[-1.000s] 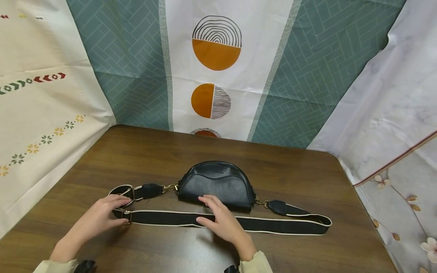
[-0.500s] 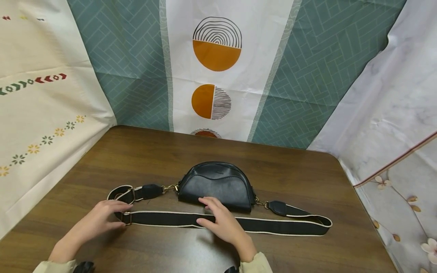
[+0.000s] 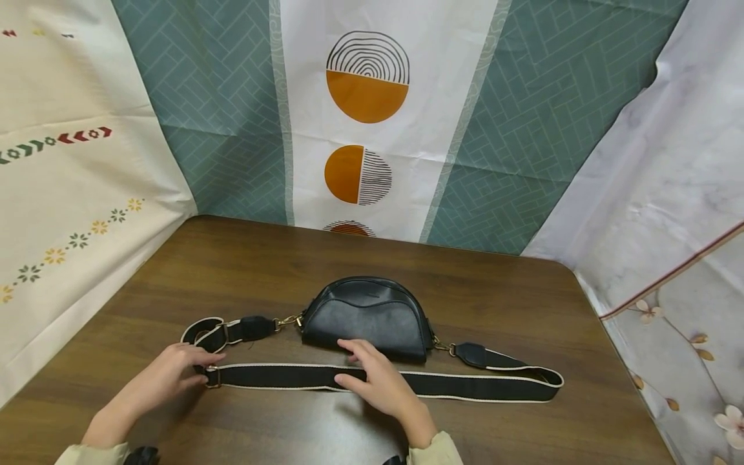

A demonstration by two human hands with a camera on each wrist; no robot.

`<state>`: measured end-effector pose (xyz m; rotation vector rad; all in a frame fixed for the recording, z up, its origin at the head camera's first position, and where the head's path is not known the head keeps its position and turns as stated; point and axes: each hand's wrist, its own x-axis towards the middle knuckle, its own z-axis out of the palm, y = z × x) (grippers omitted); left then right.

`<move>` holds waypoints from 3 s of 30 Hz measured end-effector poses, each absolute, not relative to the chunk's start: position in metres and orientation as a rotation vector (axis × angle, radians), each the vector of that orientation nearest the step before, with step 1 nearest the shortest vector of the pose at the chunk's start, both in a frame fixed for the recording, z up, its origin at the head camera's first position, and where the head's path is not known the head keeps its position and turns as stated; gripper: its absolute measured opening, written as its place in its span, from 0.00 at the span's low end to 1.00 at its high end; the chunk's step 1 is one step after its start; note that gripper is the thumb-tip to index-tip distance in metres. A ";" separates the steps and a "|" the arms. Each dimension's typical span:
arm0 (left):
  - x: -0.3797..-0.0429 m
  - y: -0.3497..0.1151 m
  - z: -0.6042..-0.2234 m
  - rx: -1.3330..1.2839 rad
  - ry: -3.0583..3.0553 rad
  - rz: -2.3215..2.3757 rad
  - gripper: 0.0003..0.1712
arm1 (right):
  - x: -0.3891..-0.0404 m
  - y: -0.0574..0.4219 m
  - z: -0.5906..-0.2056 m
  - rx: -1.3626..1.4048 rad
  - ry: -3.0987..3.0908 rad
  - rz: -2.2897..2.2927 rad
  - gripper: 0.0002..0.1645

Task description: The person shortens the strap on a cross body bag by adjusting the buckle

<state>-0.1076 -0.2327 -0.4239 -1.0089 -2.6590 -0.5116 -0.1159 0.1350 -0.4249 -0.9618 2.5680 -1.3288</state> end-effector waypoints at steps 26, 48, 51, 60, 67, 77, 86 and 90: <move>-0.114 -0.220 -0.415 -1.166 -2.391 -0.832 0.27 | -0.115 0.135 -0.425 -0.971 2.515 -1.340 0.30; -0.122 -0.190 -0.405 -1.226 -2.257 -1.366 0.26 | -0.118 0.129 -0.426 -1.063 2.578 -1.340 0.27; -0.124 -0.185 -0.405 -1.242 -2.237 -1.396 0.26 | -0.118 0.127 -0.425 -1.047 2.585 -1.329 0.27; -0.124 -0.176 -0.404 -1.239 -2.216 -1.524 0.22 | -0.121 0.117 -0.423 -1.021 2.560 -1.352 0.27; -0.124 -0.170 -0.406 -1.215 -2.182 -1.660 0.25 | -0.126 0.105 -0.425 -1.064 2.488 -1.463 0.27; -0.122 -0.164 -0.406 -1.211 -2.180 -1.766 0.23 | -0.121 0.091 -0.411 -1.043 2.422 -1.548 0.27; -0.122 -0.155 -0.407 -1.169 -2.263 -1.794 0.18 | -0.117 0.081 -0.400 -1.134 2.439 -1.542 0.33; -0.124 -0.152 -0.410 -1.273 -2.171 -1.777 0.23 | -0.115 0.076 -0.395 -1.113 2.421 -1.561 0.35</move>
